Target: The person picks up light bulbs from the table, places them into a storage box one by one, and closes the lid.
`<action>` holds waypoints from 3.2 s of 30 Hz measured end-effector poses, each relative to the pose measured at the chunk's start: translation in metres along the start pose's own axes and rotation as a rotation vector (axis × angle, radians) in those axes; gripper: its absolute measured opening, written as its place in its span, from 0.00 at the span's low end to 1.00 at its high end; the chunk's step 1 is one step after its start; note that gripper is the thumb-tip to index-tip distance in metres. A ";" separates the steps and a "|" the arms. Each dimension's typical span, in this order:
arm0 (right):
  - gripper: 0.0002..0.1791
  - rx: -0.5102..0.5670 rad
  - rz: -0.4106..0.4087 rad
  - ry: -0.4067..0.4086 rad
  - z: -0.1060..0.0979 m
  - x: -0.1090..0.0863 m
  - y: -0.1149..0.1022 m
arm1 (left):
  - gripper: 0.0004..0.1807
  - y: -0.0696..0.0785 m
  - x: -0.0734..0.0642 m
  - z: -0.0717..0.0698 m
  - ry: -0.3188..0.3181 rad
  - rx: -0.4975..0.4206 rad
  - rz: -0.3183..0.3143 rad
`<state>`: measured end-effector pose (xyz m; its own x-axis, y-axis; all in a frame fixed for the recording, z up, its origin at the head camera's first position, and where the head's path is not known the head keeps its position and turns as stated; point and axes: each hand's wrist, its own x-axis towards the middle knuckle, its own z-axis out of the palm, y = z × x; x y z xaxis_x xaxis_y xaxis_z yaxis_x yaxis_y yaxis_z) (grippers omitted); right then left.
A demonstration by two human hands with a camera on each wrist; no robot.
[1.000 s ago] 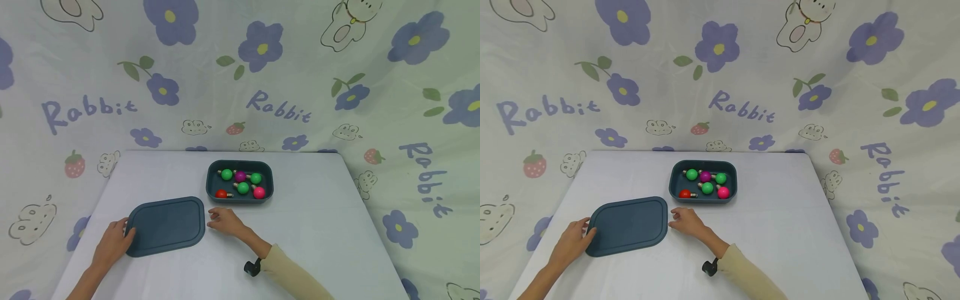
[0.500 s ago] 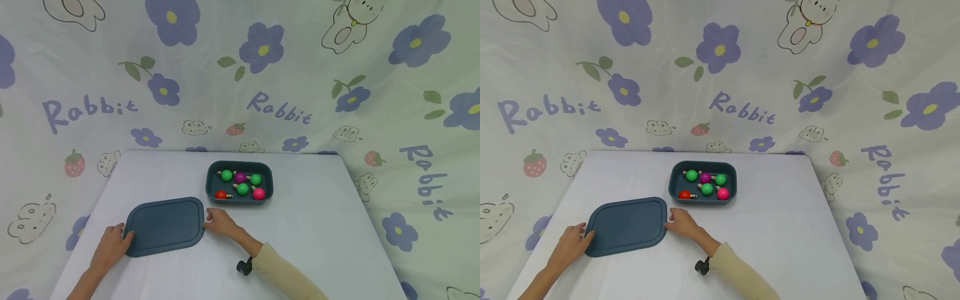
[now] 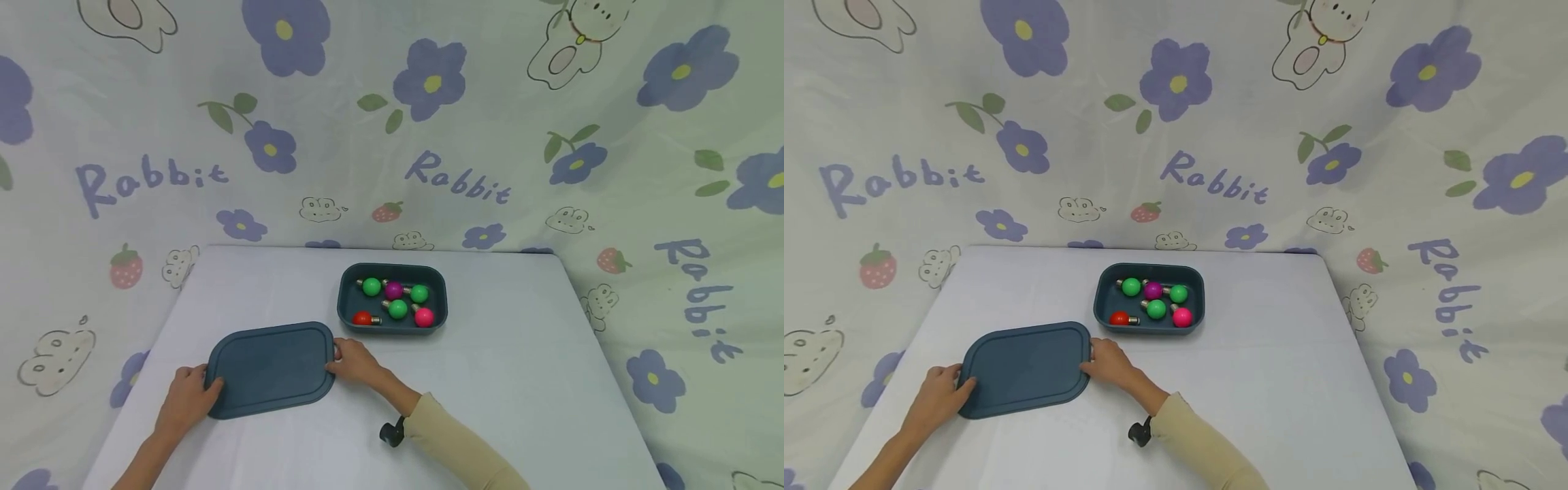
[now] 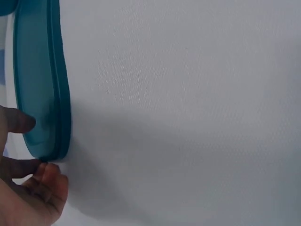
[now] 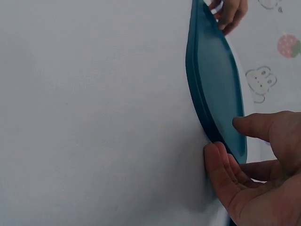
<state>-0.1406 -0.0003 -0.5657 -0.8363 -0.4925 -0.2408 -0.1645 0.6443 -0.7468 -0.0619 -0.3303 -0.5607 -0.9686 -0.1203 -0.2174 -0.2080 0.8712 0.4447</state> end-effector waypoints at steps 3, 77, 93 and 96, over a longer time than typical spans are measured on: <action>0.21 -0.016 -0.006 0.004 0.001 0.000 0.000 | 0.34 -0.001 0.000 0.002 0.015 -0.002 0.001; 0.40 0.254 -0.037 0.238 -0.080 -0.051 0.008 | 0.36 0.061 -0.011 -0.032 -0.003 -0.332 0.175; 0.38 0.352 -0.002 0.293 -0.120 -0.064 0.033 | 0.35 0.110 0.016 -0.023 -0.028 -0.389 0.218; 0.39 0.377 0.007 0.311 -0.126 -0.066 0.040 | 0.35 0.120 0.025 -0.019 -0.043 -0.386 0.214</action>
<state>-0.1578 0.1311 -0.5015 -0.9627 -0.2539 -0.0934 -0.0050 0.3621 -0.9321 -0.1136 -0.2378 -0.4960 -0.9906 0.0702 -0.1171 -0.0466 0.6320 0.7736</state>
